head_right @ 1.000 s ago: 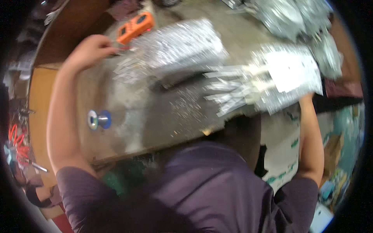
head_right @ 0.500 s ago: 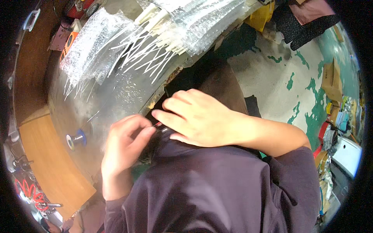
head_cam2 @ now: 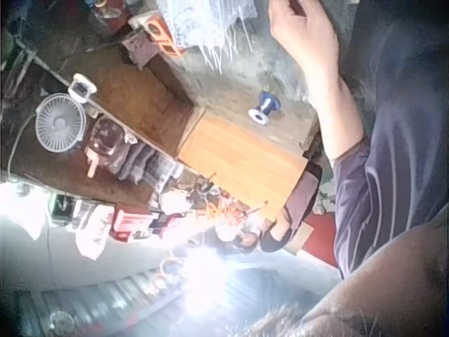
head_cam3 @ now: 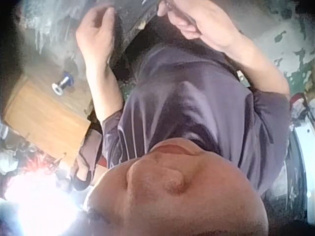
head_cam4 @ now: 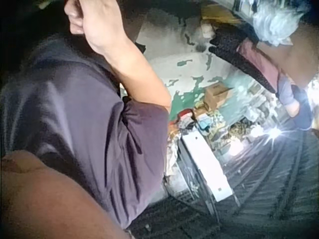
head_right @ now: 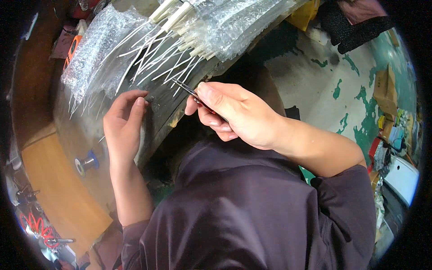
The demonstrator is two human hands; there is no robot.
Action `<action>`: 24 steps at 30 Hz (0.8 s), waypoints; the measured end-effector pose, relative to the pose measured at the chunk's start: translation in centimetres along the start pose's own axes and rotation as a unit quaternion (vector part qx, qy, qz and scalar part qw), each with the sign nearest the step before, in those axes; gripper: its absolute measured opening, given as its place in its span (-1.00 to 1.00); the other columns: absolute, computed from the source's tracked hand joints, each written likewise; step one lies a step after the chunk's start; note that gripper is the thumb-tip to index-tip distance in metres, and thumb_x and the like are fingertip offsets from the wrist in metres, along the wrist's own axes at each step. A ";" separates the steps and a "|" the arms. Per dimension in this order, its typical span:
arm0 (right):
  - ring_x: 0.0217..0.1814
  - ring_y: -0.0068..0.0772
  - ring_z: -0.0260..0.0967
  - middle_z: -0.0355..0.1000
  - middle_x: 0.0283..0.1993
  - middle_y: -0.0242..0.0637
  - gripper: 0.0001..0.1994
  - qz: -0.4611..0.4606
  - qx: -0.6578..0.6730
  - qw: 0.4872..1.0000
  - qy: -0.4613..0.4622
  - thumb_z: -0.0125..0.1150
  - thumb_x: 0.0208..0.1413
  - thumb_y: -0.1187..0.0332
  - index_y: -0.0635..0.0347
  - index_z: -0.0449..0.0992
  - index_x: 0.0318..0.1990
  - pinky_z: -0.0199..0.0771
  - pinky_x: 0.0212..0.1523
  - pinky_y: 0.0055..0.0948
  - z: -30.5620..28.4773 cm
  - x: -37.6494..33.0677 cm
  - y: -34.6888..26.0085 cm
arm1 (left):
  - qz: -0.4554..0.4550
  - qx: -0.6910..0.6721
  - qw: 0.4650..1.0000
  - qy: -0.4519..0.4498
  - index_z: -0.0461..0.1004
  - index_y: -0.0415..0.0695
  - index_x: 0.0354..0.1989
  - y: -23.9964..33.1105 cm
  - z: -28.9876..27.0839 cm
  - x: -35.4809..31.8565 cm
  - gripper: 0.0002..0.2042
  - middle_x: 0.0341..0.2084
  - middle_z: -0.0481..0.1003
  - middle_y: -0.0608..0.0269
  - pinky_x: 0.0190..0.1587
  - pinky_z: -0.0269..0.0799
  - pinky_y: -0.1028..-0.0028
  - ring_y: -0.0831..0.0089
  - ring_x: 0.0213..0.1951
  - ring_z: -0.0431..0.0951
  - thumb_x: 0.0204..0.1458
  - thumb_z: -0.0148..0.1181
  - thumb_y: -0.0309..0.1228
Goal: Soldering wires to multiple white electronic panels in an assembly line setting.
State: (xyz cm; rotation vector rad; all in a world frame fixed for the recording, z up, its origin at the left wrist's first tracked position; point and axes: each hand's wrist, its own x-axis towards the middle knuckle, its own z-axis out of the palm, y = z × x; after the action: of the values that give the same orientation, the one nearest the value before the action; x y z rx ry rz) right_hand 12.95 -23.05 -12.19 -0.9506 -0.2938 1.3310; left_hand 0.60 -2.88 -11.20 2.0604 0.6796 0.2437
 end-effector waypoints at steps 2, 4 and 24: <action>-0.61 -0.73 -0.08 0.11 -0.57 -0.49 -0.55 0.005 0.015 1.000 -0.001 -0.30 0.33 0.03 0.27 0.36 -0.22 0.00 -0.66 -0.70 0.0 0.2 -0.3 | 0.001 0.014 1.000 -0.004 0.48 -0.30 -0.21 0.2 0.0 0.4 -0.85 -0.37 0.49 0.30 -0.19 0.34 0.59 0.61 -0.30 0.44 0.09 0.08 -0.51; -0.65 -0.72 -0.07 0.12 -0.61 -0.45 -0.57 -0.001 0.008 1.000 -0.001 -0.31 0.33 0.06 0.27 0.35 -0.25 0.03 -0.67 -0.69 0.1 0.6 -0.5 | 0.001 0.029 1.000 -0.006 0.48 -0.29 -0.20 0.1 0.1 0.7 -0.85 -0.36 0.49 0.30 -0.19 0.34 0.59 0.62 -0.29 0.44 0.08 0.09 -0.53; -0.70 -0.72 -0.08 0.14 -0.64 -0.41 -0.39 -0.016 -0.050 0.999 -0.008 -0.26 0.23 -0.14 0.38 0.35 -0.17 -0.01 -0.70 -0.68 0.4 1.6 -0.4 | 0.083 0.025 0.994 0.069 0.49 -0.26 -0.27 0.4 -0.2 2.5 -0.83 -0.42 0.51 0.14 -0.25 0.41 0.48 0.40 -0.37 0.52 -0.08 0.18 -0.59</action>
State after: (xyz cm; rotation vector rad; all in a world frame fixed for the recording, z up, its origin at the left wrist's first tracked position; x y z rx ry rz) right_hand 13.35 -21.44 -12.21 -1.0146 -0.3896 1.3042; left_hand 2.77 -1.55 -10.96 2.1655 0.6037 0.4717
